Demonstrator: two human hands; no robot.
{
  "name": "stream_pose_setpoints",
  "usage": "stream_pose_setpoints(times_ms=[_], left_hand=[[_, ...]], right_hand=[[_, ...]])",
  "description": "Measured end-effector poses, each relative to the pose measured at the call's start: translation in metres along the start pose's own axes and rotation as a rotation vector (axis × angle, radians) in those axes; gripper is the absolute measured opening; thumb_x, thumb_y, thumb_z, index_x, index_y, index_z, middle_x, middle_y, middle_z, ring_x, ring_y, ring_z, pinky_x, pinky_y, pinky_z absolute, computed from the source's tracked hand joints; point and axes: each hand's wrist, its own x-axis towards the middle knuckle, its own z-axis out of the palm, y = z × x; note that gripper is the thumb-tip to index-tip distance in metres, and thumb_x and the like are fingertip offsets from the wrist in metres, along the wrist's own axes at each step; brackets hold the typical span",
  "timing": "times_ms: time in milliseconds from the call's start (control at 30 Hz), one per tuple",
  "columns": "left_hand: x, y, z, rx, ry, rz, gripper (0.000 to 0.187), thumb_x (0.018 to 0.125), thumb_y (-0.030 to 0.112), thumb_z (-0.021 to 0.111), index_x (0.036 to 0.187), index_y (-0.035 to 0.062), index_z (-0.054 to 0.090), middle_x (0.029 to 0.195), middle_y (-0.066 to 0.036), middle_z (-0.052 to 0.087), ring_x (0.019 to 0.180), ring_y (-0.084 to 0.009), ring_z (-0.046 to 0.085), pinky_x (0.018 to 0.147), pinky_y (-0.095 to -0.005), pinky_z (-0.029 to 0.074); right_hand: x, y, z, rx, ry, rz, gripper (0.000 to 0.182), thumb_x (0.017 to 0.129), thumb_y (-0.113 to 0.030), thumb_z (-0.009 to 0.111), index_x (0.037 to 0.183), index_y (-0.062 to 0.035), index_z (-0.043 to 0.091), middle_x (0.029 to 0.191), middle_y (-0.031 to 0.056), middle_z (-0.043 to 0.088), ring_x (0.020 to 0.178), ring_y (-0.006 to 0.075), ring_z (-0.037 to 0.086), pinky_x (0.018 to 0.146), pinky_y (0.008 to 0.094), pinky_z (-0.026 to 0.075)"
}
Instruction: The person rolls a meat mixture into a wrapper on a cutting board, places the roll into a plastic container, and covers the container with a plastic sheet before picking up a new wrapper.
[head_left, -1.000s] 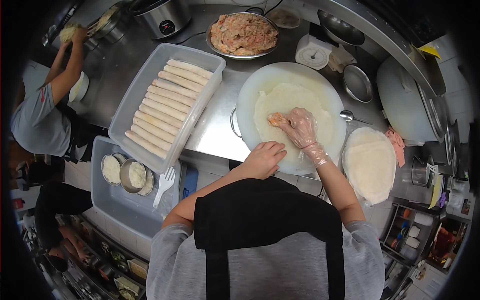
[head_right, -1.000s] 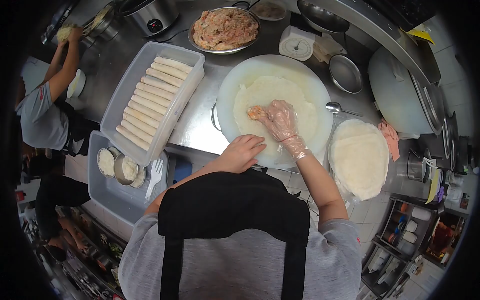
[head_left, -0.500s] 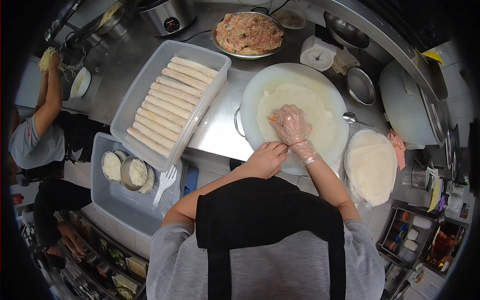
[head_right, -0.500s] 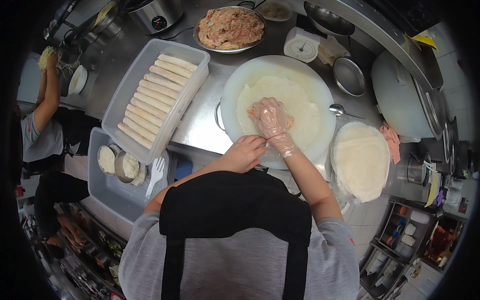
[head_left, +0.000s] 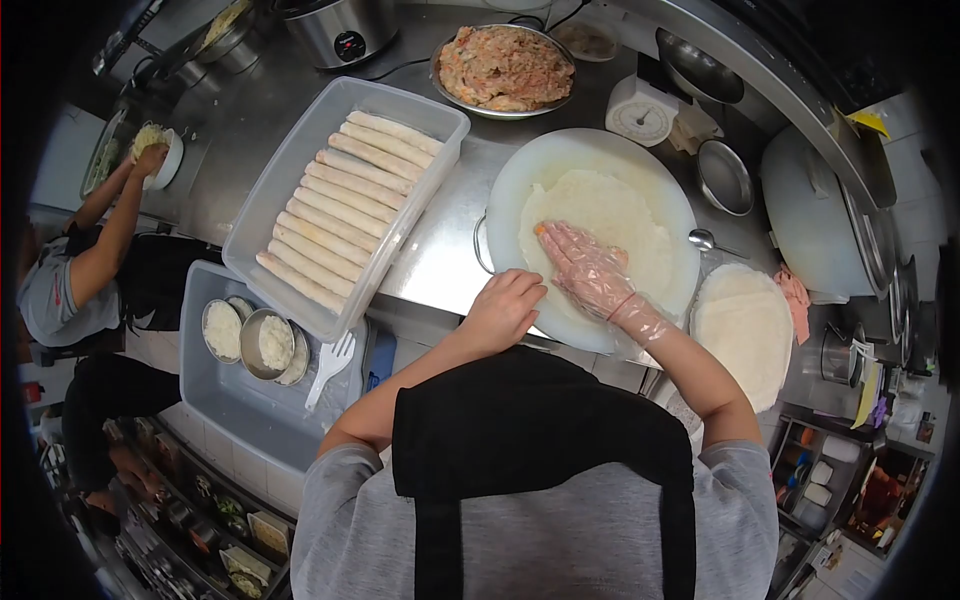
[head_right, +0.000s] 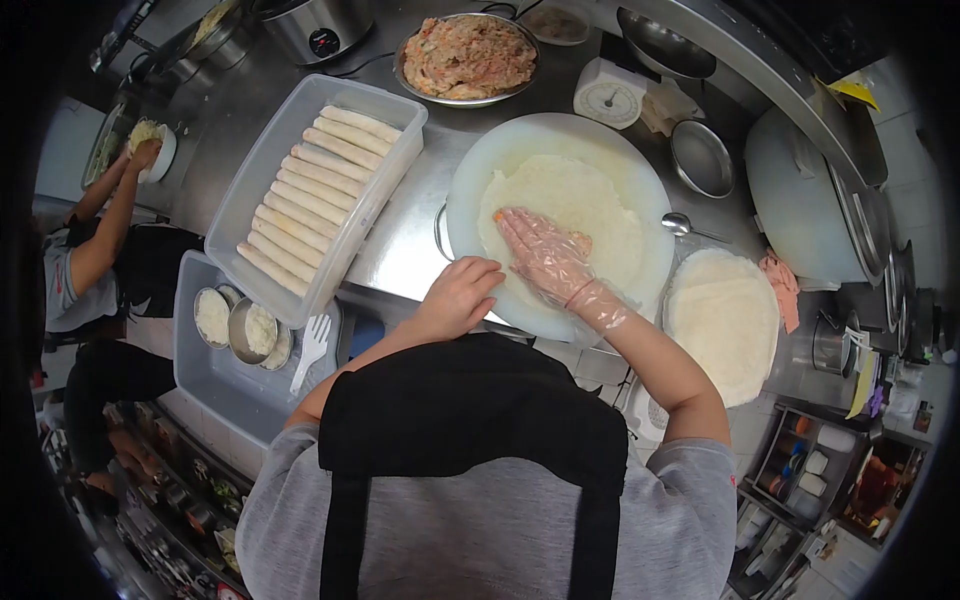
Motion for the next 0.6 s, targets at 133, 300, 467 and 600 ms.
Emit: stream_pose_setpoints(times_ms=[133,300,467,600], left_hand=[[0.001,0.000,-0.001,0.023,-0.015,0.006,0.038,0.074,0.010,0.064,0.110,0.0027,0.056,0.116,-0.011,0.053,0.109,-0.0285,0.049,0.091,-0.0395,0.040],[0.000,0.000,-0.002,0.038,-0.049,0.005,0.040,0.074,0.012,0.065,0.112,0.0037,0.055,0.118,-0.010,0.053,0.110,-0.0279,0.048,0.092,-0.0391,0.039],[0.001,-0.001,-0.004,0.035,-0.077,0.006,0.039,0.075,0.012,0.065,0.112,0.0041,0.055,0.118,-0.010,0.052,0.110,-0.0274,0.048,0.092,-0.0391,0.039],[0.001,-0.004,-0.005,0.036,-0.071,0.041,0.040,0.075,0.013,0.065,0.112,0.0038,0.055,0.117,-0.010,0.053,0.110,-0.0271,0.048,0.092,-0.0391,0.039]], right_hand=[[0.004,0.013,-0.013,0.484,0.092,0.185,0.046,0.082,-0.016,0.061,0.124,-0.0001,0.050,0.136,0.0183,0.043,0.127,0.0305,0.040,0.104,0.0404,0.034],[0.019,-0.006,-0.007,0.072,0.338,0.319,0.031,0.072,-0.021,0.069,0.099,-0.0049,0.065,0.094,0.0138,0.059,0.091,0.0300,0.057,0.081,0.0400,0.046],[0.028,-0.009,0.005,0.066,0.345,0.352,0.029,0.068,-0.025,0.071,0.090,-0.0067,0.066,0.082,0.0082,0.056,0.085,0.0280,0.055,0.074,0.0411,0.044],[0.036,-0.011,0.004,0.083,0.307,0.353,0.026,0.070,-0.027,0.070,0.087,-0.0073,0.067,0.082,0.0076,0.056,0.086,0.0269,0.055,0.075,0.0412,0.044]])
